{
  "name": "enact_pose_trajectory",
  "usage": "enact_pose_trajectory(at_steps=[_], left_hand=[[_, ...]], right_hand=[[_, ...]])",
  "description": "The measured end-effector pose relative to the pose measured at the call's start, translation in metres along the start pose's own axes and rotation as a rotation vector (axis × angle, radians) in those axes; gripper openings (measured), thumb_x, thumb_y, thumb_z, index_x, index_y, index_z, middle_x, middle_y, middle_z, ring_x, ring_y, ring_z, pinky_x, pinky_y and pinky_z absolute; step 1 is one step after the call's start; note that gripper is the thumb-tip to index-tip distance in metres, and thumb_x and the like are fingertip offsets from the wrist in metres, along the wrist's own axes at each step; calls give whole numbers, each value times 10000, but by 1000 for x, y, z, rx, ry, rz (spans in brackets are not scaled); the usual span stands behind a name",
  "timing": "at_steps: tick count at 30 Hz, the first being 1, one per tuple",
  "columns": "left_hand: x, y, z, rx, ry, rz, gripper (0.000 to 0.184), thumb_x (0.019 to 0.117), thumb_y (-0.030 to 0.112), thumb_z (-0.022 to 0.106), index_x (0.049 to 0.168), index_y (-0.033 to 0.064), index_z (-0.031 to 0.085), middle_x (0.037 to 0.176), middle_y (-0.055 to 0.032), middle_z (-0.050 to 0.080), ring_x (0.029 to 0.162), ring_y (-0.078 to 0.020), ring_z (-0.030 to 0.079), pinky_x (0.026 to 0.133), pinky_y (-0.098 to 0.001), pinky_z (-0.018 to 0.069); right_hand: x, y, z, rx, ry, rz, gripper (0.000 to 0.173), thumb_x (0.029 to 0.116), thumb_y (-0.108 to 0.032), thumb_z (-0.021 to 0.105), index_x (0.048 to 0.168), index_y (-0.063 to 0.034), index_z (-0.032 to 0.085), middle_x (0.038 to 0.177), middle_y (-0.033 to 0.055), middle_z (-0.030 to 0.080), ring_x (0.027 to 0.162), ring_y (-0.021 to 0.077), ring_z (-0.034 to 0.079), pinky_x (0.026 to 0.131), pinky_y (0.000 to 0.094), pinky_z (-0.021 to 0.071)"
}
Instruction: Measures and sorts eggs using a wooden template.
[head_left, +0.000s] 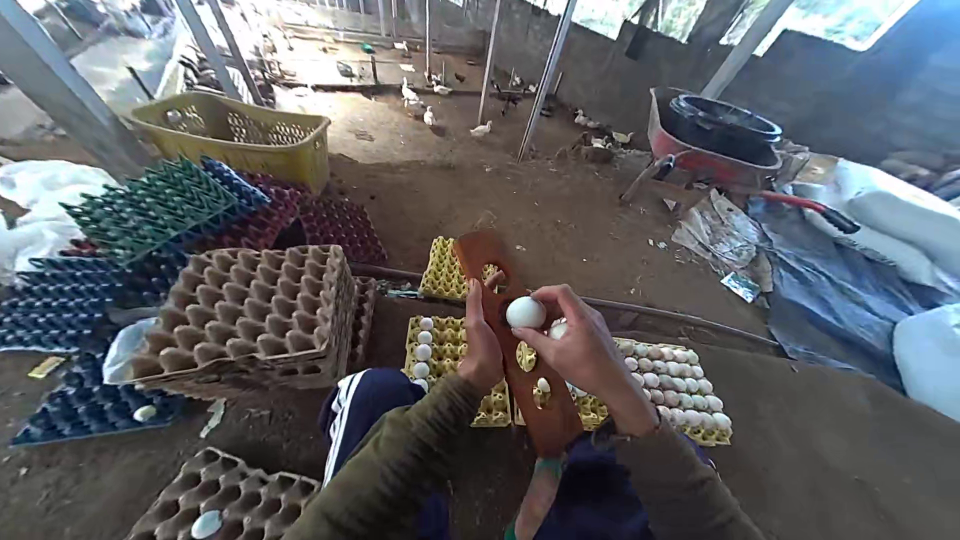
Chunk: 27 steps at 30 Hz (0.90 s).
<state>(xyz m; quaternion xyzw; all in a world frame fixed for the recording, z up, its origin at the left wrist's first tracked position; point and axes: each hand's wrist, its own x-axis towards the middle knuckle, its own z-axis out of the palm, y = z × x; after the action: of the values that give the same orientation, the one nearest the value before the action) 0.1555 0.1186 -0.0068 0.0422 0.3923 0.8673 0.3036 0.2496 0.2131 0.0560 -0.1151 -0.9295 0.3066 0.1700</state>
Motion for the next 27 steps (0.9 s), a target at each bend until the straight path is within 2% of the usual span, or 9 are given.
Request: enact_pose_trajectory(at_steps=[4,8,12,16,18,21,23,25,27], left_hand=[[-2,-1,1,14,-33,-44,699,1073,544,72,1426,124,505,1032,-117,693,918,-205,687,796,-384,582],[-1,0,-2,14,-82,-13,699,1068,527,54,1411,116,503,1035,-101,709,924,-187,699,796,-370,594],[-1,0,-4,-5,-118,4,705,1066,541,60,1429,116,490,1052,-112,717,920,-194,711,783,-368,604],[1,0,-7,22,-208,-22,512,1042,379,299,1454,120,460,1107,-96,690,953,-170,692,826,-356,593],[-1,2,-5,-9,-208,-64,459,1066,307,295,1436,121,493,1106,-106,697,943,-176,700,804,-349,600],[-5,7,-3,-114,-202,-118,495,1097,337,205,1393,103,526,1103,-150,707,900,-225,722,706,-353,619],[-6,10,-5,-206,-224,-154,546,1100,373,175,1417,69,499,1206,-204,679,1034,-313,705,823,-433,608],[-5,11,-6,-266,-230,-173,574,1096,396,168,1417,59,505,1262,-203,660,1127,-322,673,906,-454,580],[-5,11,-9,-294,-230,-168,595,1092,408,166,1403,52,526,1266,-194,655,1126,-305,667,898,-441,579]], right_hand=[[0,6,14,-95,80,-115,424,886,-326,778,1207,-60,700,1163,124,701,969,239,700,846,436,587],[-1,16,17,-82,107,-195,366,908,-359,757,1172,-105,754,1210,92,687,1019,177,688,859,353,591],[-2,18,10,-90,63,-167,335,969,-359,681,1229,-163,758,1244,97,651,964,148,674,814,318,586],[-1,15,6,-137,68,-169,303,979,-369,661,1219,-221,771,1192,94,649,927,150,661,774,316,579],[0,16,2,-111,73,-147,347,941,-391,706,1220,-194,765,1143,74,664,888,142,655,762,319,576],[5,27,-16,85,19,-14,478,936,-370,699,1323,-97,637,1014,33,693,828,121,654,745,323,565],[8,43,-27,202,-35,33,361,944,-259,661,1251,-72,630,1016,20,706,850,94,678,775,287,579],[10,58,-27,329,-142,-13,284,921,-146,679,1188,-50,667,1089,27,710,864,71,674,785,252,576],[10,62,-17,415,-251,-71,384,885,-90,719,1261,-38,665,1181,36,697,893,55,663,799,232,571]])
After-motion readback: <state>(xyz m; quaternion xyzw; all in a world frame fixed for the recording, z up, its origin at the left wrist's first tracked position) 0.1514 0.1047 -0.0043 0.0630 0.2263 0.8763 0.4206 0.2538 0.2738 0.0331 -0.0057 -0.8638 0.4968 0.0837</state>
